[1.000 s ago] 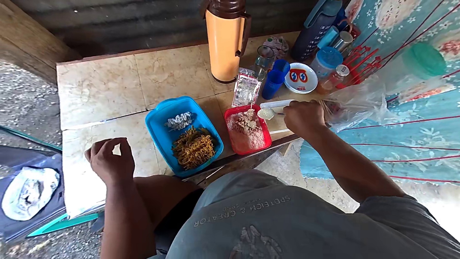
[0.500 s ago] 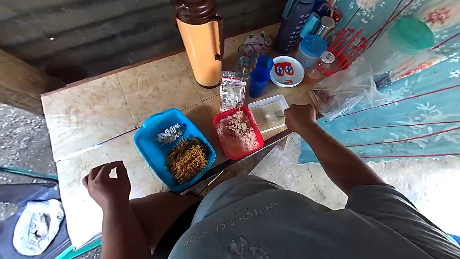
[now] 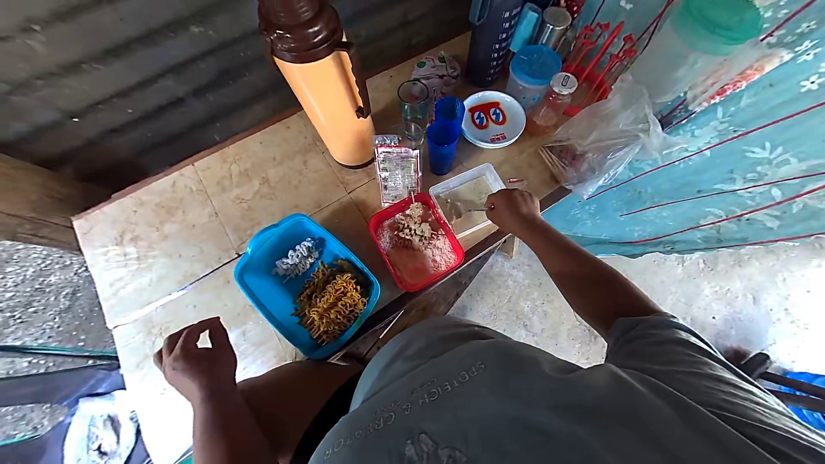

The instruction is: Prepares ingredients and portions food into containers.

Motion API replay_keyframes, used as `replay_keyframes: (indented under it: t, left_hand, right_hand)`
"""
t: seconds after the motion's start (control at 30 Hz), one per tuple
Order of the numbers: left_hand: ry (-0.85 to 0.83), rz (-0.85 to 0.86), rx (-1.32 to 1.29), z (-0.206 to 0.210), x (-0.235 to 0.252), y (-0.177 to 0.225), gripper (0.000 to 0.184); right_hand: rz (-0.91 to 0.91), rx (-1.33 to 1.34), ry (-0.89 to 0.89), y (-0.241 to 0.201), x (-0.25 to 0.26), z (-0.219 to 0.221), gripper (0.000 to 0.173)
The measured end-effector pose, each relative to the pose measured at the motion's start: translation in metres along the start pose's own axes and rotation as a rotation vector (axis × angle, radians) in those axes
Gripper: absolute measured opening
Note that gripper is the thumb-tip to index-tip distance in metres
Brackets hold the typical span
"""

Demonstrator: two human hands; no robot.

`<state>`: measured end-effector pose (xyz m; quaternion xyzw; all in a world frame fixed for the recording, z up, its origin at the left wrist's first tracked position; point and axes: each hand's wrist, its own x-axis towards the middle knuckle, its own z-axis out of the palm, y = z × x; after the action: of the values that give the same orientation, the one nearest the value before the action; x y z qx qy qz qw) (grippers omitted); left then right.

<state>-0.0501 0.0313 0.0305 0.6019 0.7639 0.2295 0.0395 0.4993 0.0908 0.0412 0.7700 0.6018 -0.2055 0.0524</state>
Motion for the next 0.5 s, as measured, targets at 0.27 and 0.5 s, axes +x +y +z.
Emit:
replay_keyframes:
  t: [0.27,0.5]
  left_hand:
    - [-0.011,-0.005,-0.007,0.0,0.002,0.005,0.033]
    - [0.025,-0.001,-0.033,0.001,0.002,0.006,0.032]
  right_hand:
    - [-0.173,-0.286,0.057,-0.032,-0.027,-0.016,0.022]
    - [-0.192,-0.364,0.053,-0.039,-0.031,-0.016,0.021]
